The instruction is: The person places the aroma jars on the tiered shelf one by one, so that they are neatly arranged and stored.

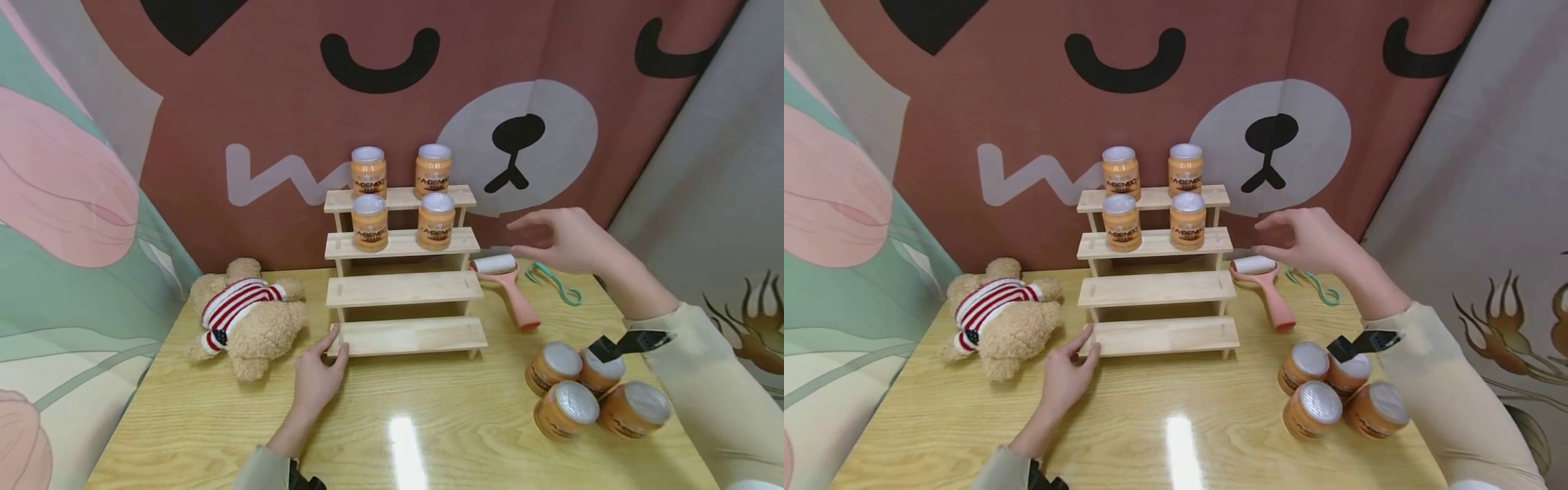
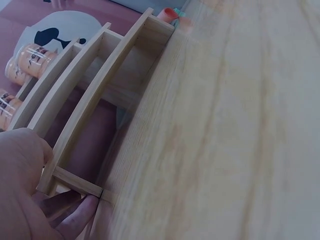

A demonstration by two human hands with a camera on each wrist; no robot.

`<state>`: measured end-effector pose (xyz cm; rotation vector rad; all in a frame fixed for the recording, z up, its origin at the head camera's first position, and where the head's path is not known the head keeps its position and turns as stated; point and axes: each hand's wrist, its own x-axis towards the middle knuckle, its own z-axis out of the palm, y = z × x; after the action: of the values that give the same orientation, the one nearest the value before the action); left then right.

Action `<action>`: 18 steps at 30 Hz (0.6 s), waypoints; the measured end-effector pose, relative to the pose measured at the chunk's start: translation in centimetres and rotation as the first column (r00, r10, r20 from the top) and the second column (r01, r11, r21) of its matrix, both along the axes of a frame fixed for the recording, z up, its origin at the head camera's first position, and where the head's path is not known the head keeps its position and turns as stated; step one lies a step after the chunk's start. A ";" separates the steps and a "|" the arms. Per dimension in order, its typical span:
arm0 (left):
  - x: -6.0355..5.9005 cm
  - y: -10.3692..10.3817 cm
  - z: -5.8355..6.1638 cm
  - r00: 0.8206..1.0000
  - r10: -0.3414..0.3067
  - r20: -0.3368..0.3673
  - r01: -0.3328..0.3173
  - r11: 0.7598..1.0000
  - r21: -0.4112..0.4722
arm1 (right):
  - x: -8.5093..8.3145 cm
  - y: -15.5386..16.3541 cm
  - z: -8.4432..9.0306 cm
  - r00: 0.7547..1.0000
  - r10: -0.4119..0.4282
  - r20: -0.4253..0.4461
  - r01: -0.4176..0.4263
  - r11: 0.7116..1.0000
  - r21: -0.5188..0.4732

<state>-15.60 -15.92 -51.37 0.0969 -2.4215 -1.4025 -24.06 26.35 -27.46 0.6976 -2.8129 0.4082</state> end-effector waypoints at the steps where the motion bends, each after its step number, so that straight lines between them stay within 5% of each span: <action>1: 0.0 0.0 0.0 1.000 0.002 -0.002 -0.002 1.000 -0.003 | 0.3 0.5 -0.2 1.000 -0.004 -0.004 0.004 1.000 0.007; 8: -0.2 0.1 -0.2 0.998 -0.015 -0.062 0.014 1.000 -0.022 | 2.2 3.3 -1.7 0.997 -0.014 0.073 0.014 1.000 0.000; 18: -0.1 -0.3 -0.3 0.998 -0.057 -0.035 0.057 0.998 0.016 | 4.0 5.3 -4.7 0.988 0.073 0.137 -0.077 0.997 0.022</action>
<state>-15.68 -16.25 -51.64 0.0079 -2.4023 -1.4378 -20.02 31.66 -32.13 0.8132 -2.9318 0.4471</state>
